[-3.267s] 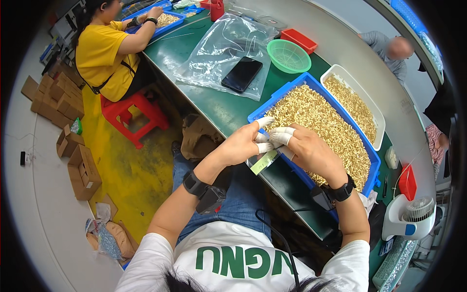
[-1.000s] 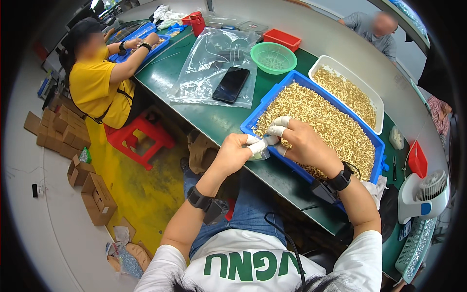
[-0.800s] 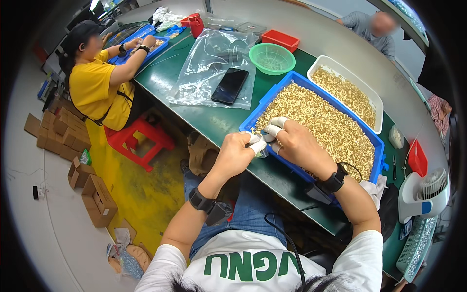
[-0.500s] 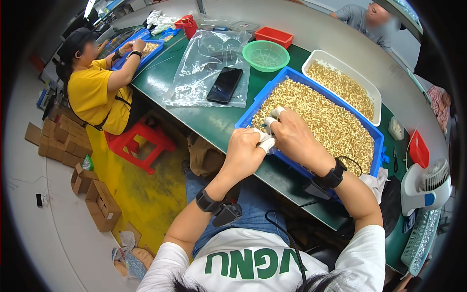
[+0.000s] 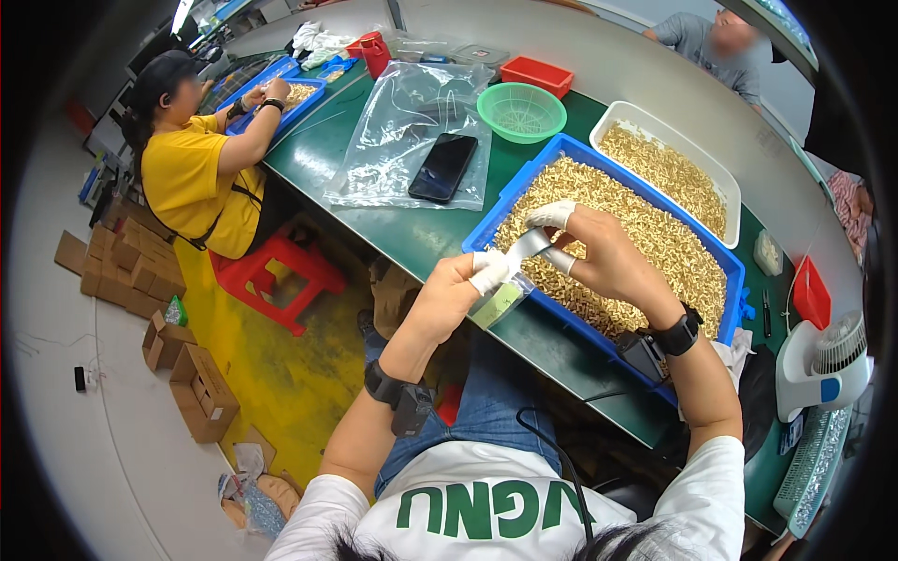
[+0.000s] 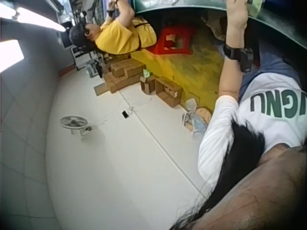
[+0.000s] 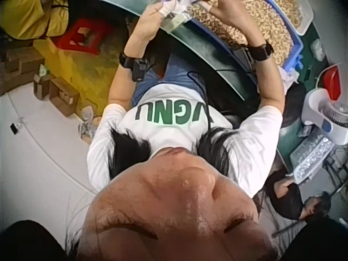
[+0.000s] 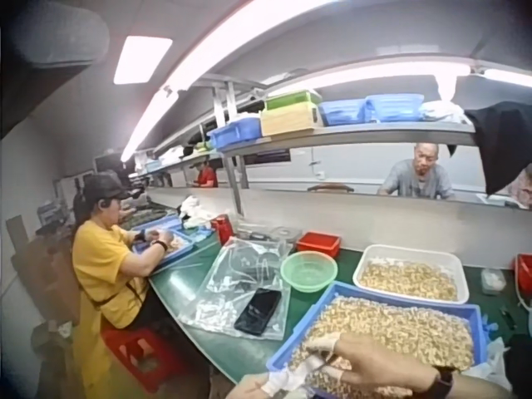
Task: Sorting and packaging small hardware components into plastic bags at a manual workstation.
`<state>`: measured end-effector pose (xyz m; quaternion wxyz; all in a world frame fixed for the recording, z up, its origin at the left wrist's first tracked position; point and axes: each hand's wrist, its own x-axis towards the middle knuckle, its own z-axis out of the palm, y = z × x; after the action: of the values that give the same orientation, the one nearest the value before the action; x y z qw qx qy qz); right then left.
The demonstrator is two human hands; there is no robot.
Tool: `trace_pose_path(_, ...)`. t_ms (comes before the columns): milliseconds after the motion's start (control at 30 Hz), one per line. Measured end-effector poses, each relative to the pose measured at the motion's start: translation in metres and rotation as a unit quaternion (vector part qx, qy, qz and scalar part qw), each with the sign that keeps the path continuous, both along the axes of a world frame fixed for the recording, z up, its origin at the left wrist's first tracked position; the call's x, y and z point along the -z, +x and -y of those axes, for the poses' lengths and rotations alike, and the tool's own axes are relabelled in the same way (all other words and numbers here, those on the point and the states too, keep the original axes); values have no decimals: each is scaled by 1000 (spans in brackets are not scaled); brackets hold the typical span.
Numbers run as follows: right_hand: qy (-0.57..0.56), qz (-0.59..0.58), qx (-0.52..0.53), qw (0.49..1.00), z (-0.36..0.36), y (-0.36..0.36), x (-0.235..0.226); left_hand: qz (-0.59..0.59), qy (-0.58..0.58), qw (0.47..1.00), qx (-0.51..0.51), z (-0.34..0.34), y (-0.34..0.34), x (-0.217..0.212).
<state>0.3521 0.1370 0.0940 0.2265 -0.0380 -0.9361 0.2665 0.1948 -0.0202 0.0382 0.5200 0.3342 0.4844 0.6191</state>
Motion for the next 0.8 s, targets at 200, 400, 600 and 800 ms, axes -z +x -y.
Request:
trace_pose_path(200, -68, 107, 82, 989, 5, -3, -5, -47, 13, 992, -119, -7, 4, -2)
trace_pose_path(400, -289, 89, 55, 952, 5, -8, 10, -378, 68, 888, -254, -9, 8, 1)
trace_pose_path(600, -445, -20, 28, 895, -4, -11, 26, -623, 203, 709, -263, -7, 12, 15)
trace_pose_path(800, -482, -127, -19, 866, -1, -8, 14, -412, 202, 865, -203, 2, 29, 19)
